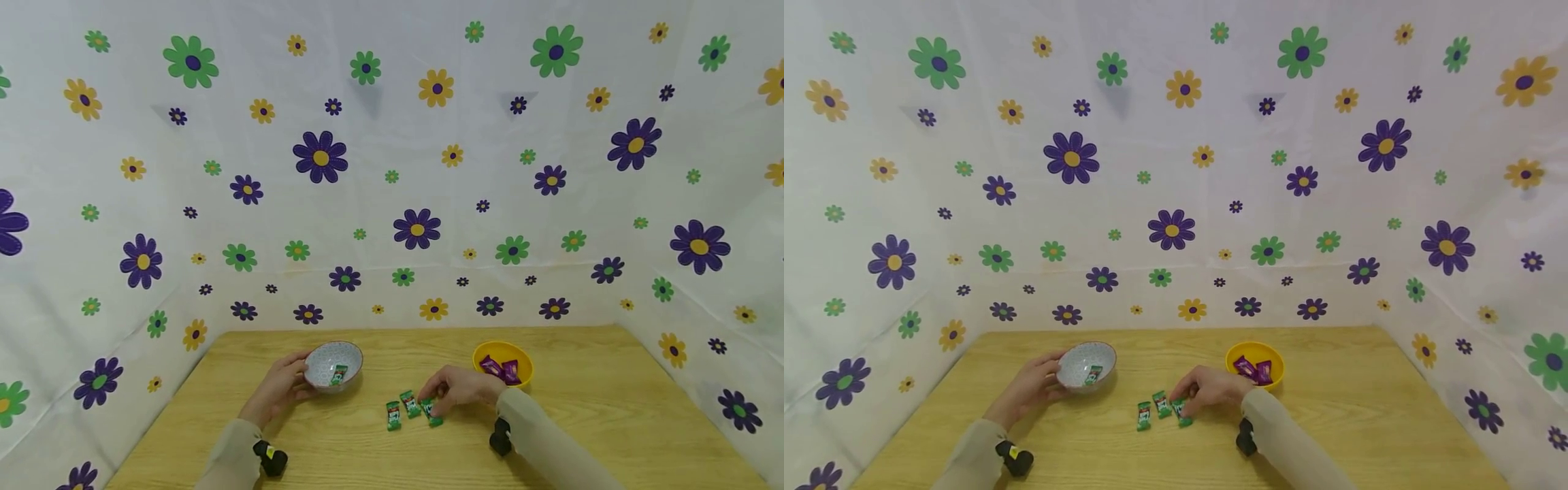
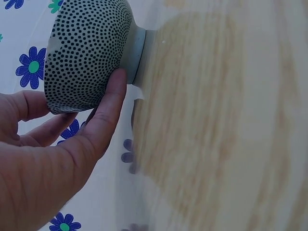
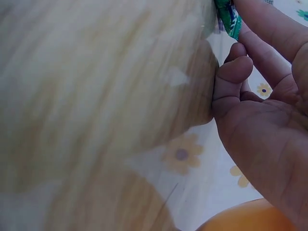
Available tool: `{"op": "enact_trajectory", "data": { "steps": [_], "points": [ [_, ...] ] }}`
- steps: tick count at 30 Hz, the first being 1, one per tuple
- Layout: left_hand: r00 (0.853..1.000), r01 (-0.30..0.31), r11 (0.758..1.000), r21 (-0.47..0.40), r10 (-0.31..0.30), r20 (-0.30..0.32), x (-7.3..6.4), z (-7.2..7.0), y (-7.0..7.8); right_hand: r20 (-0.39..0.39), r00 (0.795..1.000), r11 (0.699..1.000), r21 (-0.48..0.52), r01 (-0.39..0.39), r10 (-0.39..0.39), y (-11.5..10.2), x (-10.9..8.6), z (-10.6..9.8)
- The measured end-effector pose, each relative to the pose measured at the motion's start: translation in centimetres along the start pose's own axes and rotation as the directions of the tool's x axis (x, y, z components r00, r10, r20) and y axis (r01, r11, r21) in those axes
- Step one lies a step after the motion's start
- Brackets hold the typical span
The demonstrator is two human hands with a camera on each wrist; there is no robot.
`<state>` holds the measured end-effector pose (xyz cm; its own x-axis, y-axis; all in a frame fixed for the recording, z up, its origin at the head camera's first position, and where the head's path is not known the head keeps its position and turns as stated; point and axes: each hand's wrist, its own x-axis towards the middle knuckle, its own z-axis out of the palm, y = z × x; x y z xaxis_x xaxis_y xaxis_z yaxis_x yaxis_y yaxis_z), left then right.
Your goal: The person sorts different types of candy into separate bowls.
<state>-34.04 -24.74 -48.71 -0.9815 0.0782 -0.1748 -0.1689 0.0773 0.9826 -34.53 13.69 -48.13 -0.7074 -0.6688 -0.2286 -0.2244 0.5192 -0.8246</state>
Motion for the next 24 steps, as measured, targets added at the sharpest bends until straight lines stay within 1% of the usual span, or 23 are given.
{"op": "enact_trajectory", "data": {
  "steps": [6,9,12,16,18,24],
  "points": [
    [1.0,-0.003,1.0,-0.004,0.003,0.001,0.0,0.1,0.1,-0.043,0.999,0.997,-0.08,-0.002,-0.001,-0.4,0.0,0.3],
    [1.0,0.0,1.0,-0.009,0.0,0.003,0.0,0.0,0.1,-0.065,0.998,0.994,-0.11,-0.015,0.008,-0.7,0.0,0.5],
    [1.0,0.004,1.0,-0.014,-0.004,0.001,0.1,-0.1,0.0,-0.076,0.997,0.992,-0.117,-0.036,0.027,-1.0,0.1,0.7],
    [1.0,-0.006,1.0,-0.001,0.006,0.012,0.2,-0.2,-0.1,-0.079,0.996,0.995,-0.092,-0.048,0.041,-1.3,-0.1,0.8],
    [1.0,-0.011,1.0,0.009,0.011,0.02,0.2,-0.2,-0.1,-0.079,0.996,0.996,-0.083,-0.044,0.038,-1.3,-0.2,0.8],
    [1.0,-0.012,1.0,0.013,0.012,0.019,0.4,-0.1,-0.1,-0.097,0.995,0.996,-0.091,-0.021,0.012,-1.1,-0.2,0.7]
  ]
}}
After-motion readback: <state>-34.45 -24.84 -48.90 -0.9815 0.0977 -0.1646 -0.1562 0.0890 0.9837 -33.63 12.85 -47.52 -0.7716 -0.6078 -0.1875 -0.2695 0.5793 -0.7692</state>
